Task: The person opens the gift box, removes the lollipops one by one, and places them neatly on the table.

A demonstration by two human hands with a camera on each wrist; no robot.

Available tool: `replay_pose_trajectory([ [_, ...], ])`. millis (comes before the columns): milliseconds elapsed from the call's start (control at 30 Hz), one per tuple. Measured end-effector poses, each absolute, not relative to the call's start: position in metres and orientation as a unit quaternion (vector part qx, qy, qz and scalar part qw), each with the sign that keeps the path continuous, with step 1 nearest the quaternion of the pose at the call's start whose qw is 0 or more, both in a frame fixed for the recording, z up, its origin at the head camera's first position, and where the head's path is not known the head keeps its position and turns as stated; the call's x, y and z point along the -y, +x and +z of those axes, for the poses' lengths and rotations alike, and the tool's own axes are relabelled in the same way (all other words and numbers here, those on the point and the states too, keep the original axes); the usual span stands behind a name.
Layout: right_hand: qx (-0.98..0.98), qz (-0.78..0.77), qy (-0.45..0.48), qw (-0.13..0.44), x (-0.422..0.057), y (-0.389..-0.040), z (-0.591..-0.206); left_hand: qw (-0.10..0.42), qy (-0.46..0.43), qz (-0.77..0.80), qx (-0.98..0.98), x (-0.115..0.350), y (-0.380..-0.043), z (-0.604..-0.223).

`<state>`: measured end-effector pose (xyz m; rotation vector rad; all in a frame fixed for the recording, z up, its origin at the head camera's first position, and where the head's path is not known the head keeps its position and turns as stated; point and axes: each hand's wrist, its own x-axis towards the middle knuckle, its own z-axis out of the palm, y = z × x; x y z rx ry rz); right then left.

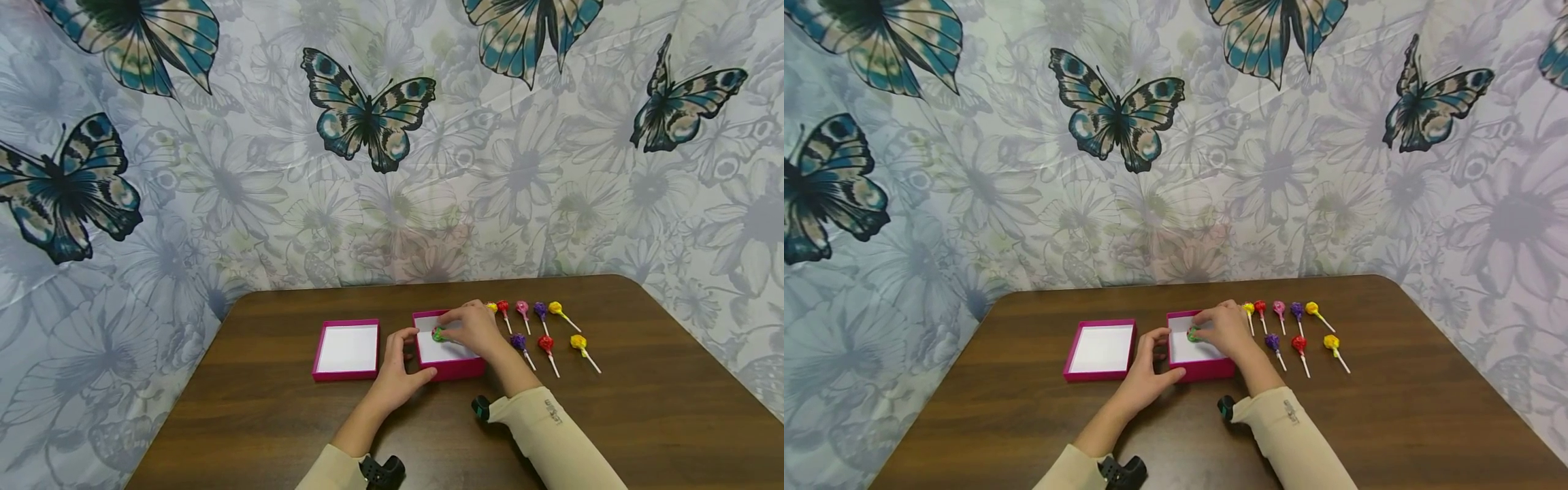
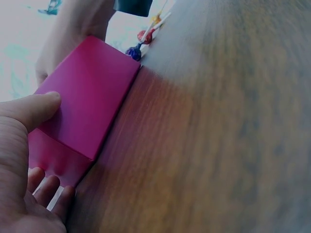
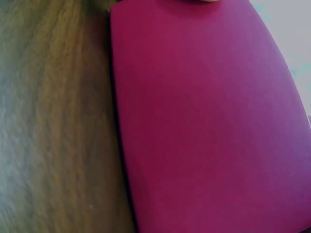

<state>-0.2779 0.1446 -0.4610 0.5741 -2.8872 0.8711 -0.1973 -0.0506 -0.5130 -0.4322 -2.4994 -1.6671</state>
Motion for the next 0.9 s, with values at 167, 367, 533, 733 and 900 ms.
replay_pose_trajectory([
  [167,0.941,0.283,0.187,0.011,-0.14,-0.278,-0.464,0.051,-0.134,-0.55,0.823,0.051,-0.197,-0.512],
  [367,0.945,0.269,0.185,0.011,-0.135,-0.276,-0.464,0.046,-0.122,-0.55,0.825,0.052,-0.196,-0.511],
  [533,0.952,0.246,0.182,0.011,-0.131,-0.277,-0.466,0.05,-0.121,-0.552,0.823,0.053,-0.195,-0.509],
  [733,0.957,0.228,0.179,0.004,-0.13,-0.276,-0.467,0.044,-0.115,-0.555,0.823,0.052,-0.194,-0.509],
  [900,0.959,0.221,0.176,0.003,-0.13,-0.274,-0.464,0.041,-0.112,-0.56,0.82,0.051,-0.195,-0.51],
])
